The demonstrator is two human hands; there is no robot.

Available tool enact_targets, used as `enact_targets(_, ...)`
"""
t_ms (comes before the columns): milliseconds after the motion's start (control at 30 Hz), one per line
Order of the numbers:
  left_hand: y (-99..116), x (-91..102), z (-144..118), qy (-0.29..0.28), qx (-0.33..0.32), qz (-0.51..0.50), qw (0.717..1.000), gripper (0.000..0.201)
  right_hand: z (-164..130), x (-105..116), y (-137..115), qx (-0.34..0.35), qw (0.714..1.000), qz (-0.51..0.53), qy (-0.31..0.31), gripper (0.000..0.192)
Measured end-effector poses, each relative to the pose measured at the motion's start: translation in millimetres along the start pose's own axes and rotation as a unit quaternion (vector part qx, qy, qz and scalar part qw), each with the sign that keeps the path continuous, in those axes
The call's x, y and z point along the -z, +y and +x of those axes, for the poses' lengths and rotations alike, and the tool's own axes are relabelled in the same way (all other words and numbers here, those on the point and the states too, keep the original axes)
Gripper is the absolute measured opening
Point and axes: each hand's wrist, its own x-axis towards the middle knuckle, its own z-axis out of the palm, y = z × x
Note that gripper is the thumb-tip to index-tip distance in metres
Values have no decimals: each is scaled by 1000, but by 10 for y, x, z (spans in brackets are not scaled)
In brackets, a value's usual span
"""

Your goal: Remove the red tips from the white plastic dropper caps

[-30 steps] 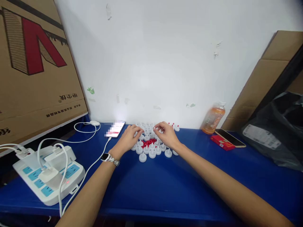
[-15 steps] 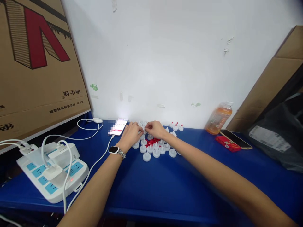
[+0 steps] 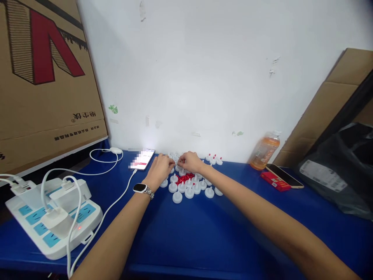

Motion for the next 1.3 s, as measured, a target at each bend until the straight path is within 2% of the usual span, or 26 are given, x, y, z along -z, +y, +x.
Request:
enact_targets(200,-47,-14,-11,-20,24,-19,999,24,-67,-67,-71,-28,998,58,17,18)
enact_targets(367,16,80,9,31,5,-23,999,26,-376,41,-27,-73,980,137,125,24)
enact_targets(467,167,148,11,50,-37,-50,997,30,-698,135,184,-102,966,154,183,22)
enact_targets(633,564,163,106,22,-76,-117,990,30,-1054,300,721,-169,944,172,223,19)
enact_targets(800,932,85,342,4,-107,-138,985,29,-992,415,1062,-235,934,178,200,21)
enact_targets(967,1106,-39,441,11,-106,-140,984,27,-747,405,1137,-307,947,-2,94,31)
enact_targets(1033,1104,-73,423,17,-103,-140,985,26,-643,382,1132,-316,945,-60,65,31)
enact_targets(1167,990,-93,354,27,-90,-149,984,27,-547,370,1100,-311,946,-76,54,23)
enact_targets(1233,905,-85,318,32,-81,-156,984,27,-590,406,1059,-294,950,-83,63,22)
enact_targets(1300,825,-68,277,39,-72,-163,983,26,-684,467,974,-253,959,-76,102,23)
